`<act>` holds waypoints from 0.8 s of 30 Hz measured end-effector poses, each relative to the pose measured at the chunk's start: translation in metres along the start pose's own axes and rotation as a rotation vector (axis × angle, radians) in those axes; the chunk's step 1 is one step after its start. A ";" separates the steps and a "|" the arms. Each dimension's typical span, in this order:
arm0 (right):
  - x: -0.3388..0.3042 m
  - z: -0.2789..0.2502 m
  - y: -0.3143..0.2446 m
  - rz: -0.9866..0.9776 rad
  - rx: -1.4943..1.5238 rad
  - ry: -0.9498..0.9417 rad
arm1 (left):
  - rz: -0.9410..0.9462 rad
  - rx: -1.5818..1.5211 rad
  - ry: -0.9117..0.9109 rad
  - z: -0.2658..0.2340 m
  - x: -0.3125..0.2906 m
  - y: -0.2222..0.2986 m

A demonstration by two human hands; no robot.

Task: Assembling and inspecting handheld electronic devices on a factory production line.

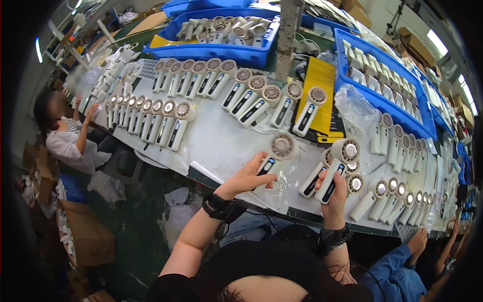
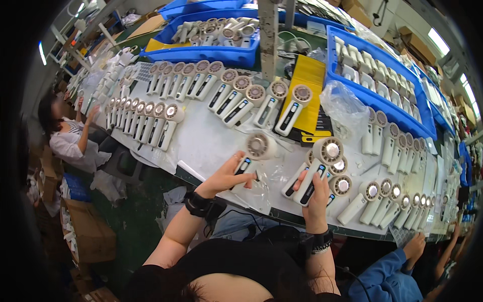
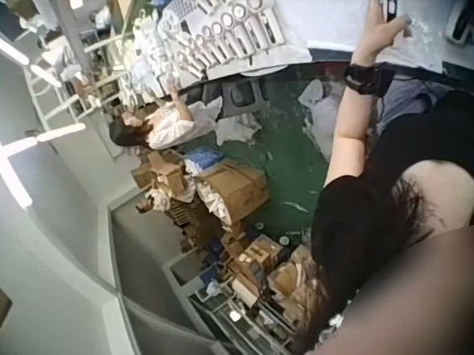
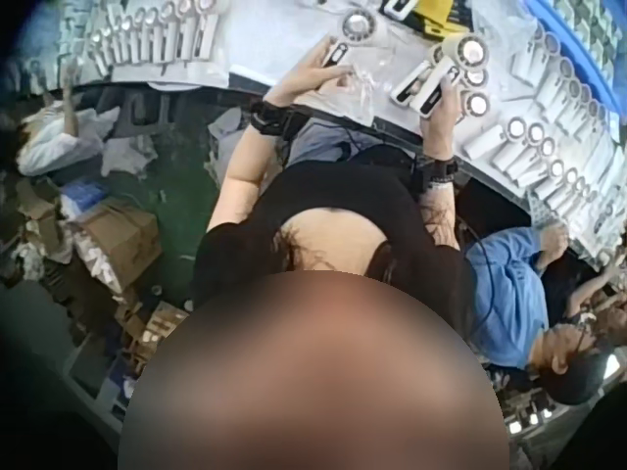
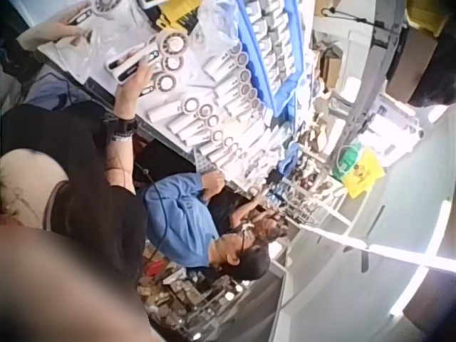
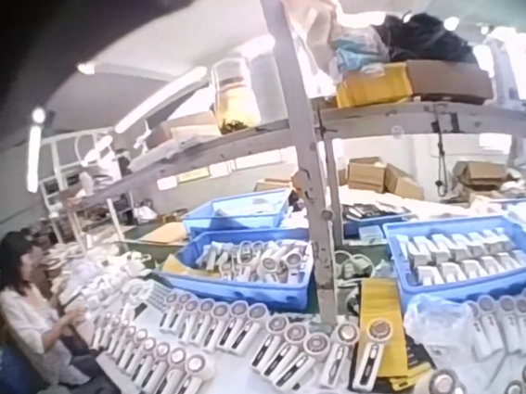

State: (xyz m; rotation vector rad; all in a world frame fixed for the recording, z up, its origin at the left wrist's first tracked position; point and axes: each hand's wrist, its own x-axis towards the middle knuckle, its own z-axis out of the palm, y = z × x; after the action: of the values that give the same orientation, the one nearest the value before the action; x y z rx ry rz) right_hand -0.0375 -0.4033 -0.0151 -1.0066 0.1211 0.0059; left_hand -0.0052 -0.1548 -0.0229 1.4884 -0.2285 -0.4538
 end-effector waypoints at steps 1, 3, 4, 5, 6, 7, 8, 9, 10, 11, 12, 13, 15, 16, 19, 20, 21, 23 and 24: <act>0.000 0.000 0.001 0.010 -0.006 -0.003 | -0.028 -0.172 0.028 -0.007 -0.009 0.008; 0.000 0.002 0.003 0.021 0.007 -0.008 | 0.006 -0.153 0.114 -0.022 -0.025 0.014; -0.001 0.002 0.004 0.025 0.012 0.005 | 0.037 -0.142 0.181 -0.028 -0.032 0.017; -0.002 0.003 0.005 0.030 0.016 0.018 | 0.069 -0.131 0.247 -0.034 -0.038 0.019; -0.002 0.002 0.006 0.041 0.022 -0.006 | 0.073 -0.124 0.273 -0.038 -0.045 0.020; -0.002 0.000 0.007 0.039 0.025 -0.015 | 0.088 -0.127 0.338 -0.043 -0.050 0.019; -0.002 -0.001 0.008 0.034 0.027 -0.021 | 0.104 -0.131 0.400 -0.048 -0.053 0.019; -0.002 -0.001 0.009 0.028 0.029 -0.025 | 0.120 -0.135 0.459 -0.052 -0.057 0.019; -0.002 0.001 0.009 0.034 0.034 -0.040 | 0.125 -0.129 0.475 -0.055 -0.061 0.020; -0.002 0.003 0.009 0.025 0.030 -0.037 | 0.135 -0.128 0.502 -0.058 -0.064 0.021; -0.002 0.005 0.008 0.015 0.026 -0.032 | 0.146 -0.127 0.527 -0.061 -0.067 0.023; -0.002 0.006 0.008 0.004 0.022 -0.025 | 0.157 -0.126 0.550 -0.064 -0.068 0.024; 0.000 0.010 0.008 0.004 0.036 -0.034 | 0.171 -0.131 0.562 -0.070 -0.070 0.025; -0.001 0.010 0.008 0.005 0.045 -0.030 | 0.177 -0.143 0.565 -0.071 -0.070 0.025; 0.001 0.014 0.009 0.007 0.045 -0.037 | 0.198 -0.149 0.572 -0.077 -0.072 0.025; 0.002 0.017 0.010 0.007 0.037 -0.044 | 0.210 -0.143 0.572 -0.080 -0.074 0.026; 0.004 0.020 0.011 0.008 0.029 -0.055 | 0.223 -0.135 0.577 -0.084 -0.076 0.028; 0.006 -0.001 0.021 0.046 0.009 -0.057 | 0.225 -0.247 0.608 -0.082 -0.088 0.025; 0.009 -0.010 0.029 0.077 -0.008 -0.048 | 0.229 -0.355 0.624 -0.084 -0.092 0.023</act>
State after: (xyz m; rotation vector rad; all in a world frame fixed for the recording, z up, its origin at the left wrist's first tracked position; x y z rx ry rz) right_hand -0.0309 -0.3966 -0.0458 -1.0087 0.1162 0.1007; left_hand -0.0492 -0.0395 0.0050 1.1708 0.1695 0.1601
